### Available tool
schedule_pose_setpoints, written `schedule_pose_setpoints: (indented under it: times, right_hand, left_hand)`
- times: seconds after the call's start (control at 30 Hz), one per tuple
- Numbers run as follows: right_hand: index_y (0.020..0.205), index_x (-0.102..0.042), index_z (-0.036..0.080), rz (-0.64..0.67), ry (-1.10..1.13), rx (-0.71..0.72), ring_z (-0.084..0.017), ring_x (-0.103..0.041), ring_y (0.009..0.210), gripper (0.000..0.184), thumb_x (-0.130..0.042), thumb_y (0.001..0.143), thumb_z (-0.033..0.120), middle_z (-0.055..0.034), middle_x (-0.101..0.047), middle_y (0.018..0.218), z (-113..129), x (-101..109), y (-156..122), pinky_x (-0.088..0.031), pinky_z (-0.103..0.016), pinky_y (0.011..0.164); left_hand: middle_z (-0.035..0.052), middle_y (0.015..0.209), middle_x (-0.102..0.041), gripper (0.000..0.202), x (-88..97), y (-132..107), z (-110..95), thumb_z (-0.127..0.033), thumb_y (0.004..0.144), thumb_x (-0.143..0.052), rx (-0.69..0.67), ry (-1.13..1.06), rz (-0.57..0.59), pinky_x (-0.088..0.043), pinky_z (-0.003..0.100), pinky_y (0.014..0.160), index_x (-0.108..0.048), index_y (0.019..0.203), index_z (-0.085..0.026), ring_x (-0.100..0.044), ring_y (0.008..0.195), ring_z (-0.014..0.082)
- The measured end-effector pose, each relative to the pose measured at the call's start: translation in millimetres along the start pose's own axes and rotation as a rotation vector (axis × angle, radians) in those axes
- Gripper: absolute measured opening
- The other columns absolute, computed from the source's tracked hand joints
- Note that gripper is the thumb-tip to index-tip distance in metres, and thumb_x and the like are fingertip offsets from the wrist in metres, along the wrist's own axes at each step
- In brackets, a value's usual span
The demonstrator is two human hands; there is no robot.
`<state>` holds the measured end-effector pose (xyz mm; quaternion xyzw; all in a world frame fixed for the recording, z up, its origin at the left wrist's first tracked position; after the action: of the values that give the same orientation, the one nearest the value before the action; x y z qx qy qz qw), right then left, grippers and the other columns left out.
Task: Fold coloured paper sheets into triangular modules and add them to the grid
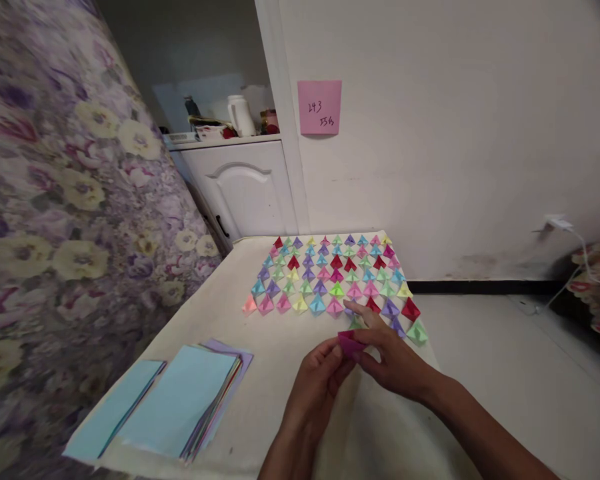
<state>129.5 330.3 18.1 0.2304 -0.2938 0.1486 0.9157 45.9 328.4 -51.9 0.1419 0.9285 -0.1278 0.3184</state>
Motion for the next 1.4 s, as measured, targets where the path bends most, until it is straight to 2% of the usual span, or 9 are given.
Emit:
schedule_pose_setpoints:
  times: [0.13, 0.3, 0.37, 0.53, 0.73, 0.93, 1.07, 1.23, 1.4]
  right_hand:
    - [0.078, -0.065, 0.021, 0.006, 0.024, -0.004, -0.028, -0.031, 0.13, 0.013, -0.053, 0.079, 0.015, -0.005, -0.035, 0.142, -0.5, -1.4, -0.4, -0.033, -0.048, 0.101]
    - [0.078, -0.063, 0.021, 0.009, 0.018, -0.014, -0.027, -0.029, 0.132, 0.014, -0.051, 0.079, 0.014, -0.0048, -0.033, 0.143, -2.0, -2.5, -0.7, -0.033, -0.046, 0.102]
    - [0.078, -0.063, 0.02, 0.014, 0.007, -0.013, -0.027, -0.029, 0.132, 0.015, -0.05, 0.08, 0.013, -0.0049, -0.032, 0.144, -1.3, -2.6, -0.9, -0.033, -0.046, 0.102]
    - [0.083, -0.064, 0.022, 0.016, -0.009, 0.001, -0.028, -0.029, 0.132, 0.014, -0.051, 0.081, 0.016, -0.0062, -0.034, 0.143, 3.2, -0.9, -1.5, -0.033, -0.048, 0.102]
    - [0.083, -0.064, 0.022, 0.0, 0.025, -0.007, -0.03, -0.03, 0.131, 0.009, -0.055, 0.081, 0.022, -0.0067, -0.039, 0.139, 3.4, -2.0, 0.0, -0.034, -0.049, 0.1]
    - [0.078, -0.062, 0.02, -0.11, 0.046, -0.031, -0.028, -0.034, 0.128, 0.011, -0.051, 0.083, 0.02, -0.008, -0.044, 0.134, -2.9, -3.7, 0.7, -0.035, -0.046, 0.1]
    - [0.08, -0.06, 0.02, -0.163, 0.039, -0.019, -0.027, -0.034, 0.128, 0.01, -0.051, 0.081, 0.017, -0.0085, -0.041, 0.136, -1.4, -4.5, -0.5, -0.034, -0.044, 0.101]
    - [0.081, -0.057, 0.019, -0.185, 0.027, -0.038, -0.026, -0.038, 0.125, 0.009, -0.049, 0.081, 0.014, -0.0098, -0.039, 0.136, 0.5, -6.8, -0.2, -0.037, -0.042, 0.099]
    - [0.095, -0.056, 0.021, -0.19, 0.029, -0.03, -0.025, -0.043, 0.12, 0.021, -0.049, 0.078, 0.01, -0.0098, -0.045, 0.13, -0.1, -10.5, -0.6, -0.039, -0.043, 0.096]
  left_hand:
    - [0.0125, 0.099, -0.069, 0.028, 0.3, 0.3, 7.0, -0.031, 0.078, -0.064, 0.048, -0.017, 0.006, -0.04, 0.029, 0.092, -0.068, 0.098, -0.011, -0.061, 0.094, 0.0187]
    - [0.0122, 0.09, -0.069, 0.032, 7.3, -1.2, 22.8, -0.04, 0.078, -0.062, 0.154, 0.001, -0.005, -0.047, 0.029, 0.072, -0.068, 0.094, -0.012, -0.065, 0.075, 0.0182]
    - [0.0119, 0.087, -0.069, 0.031, 9.4, -1.4, 26.4, -0.039, 0.079, -0.061, 0.173, -0.003, -0.01, -0.047, 0.028, 0.07, -0.067, 0.091, -0.011, -0.065, 0.073, 0.0173]
    - [0.0113, 0.089, -0.069, 0.026, 10.9, 1.1, 18.1, -0.032, 0.079, -0.062, 0.077, -0.065, -0.03, -0.046, 0.028, 0.08, -0.068, 0.092, -0.01, -0.063, 0.082, 0.0168]
    - [0.0114, 0.092, -0.07, 0.026, 6.6, 2.2, 11.9, -0.03, 0.076, -0.066, 0.031, -0.104, -0.028, -0.047, 0.029, 0.083, -0.069, 0.093, -0.011, -0.063, 0.085, 0.0182]
    - [0.0095, 0.093, -0.07, 0.022, 4.5, 3.3, 7.2, -0.024, 0.079, -0.064, -0.015, -0.141, -0.027, -0.047, 0.027, 0.084, -0.068, 0.096, -0.011, -0.063, 0.084, 0.0158]
    - [0.0085, 0.089, -0.07, 0.022, 11.6, 4.8, 10.2, -0.018, 0.075, -0.067, -0.005, -0.186, -0.069, -0.048, 0.025, 0.08, -0.068, 0.096, -0.011, -0.063, 0.079, 0.0142]
    - [0.005, 0.079, -0.069, 0.016, 23.4, 4.5, 12.1, -0.014, 0.071, -0.071, -0.006, -0.206, -0.146, -0.05, 0.021, 0.07, -0.067, 0.086, -0.012, -0.063, 0.071, 0.0109]
    - [0.0045, 0.077, -0.069, 0.017, 30.1, 3.6, 11.5, -0.016, 0.068, -0.073, -0.02, -0.175, -0.207, -0.05, 0.02, 0.063, -0.065, 0.082, -0.011, -0.062, 0.065, 0.0096]
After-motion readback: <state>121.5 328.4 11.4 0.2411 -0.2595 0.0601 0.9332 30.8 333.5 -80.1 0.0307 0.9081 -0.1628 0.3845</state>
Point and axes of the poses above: each hand's wrist, its own y-axis towards the middle knuckle, its own x-axis out of the back of the hand, z = x × y, the point moved 10 cm from there along y, towards the middle knuckle
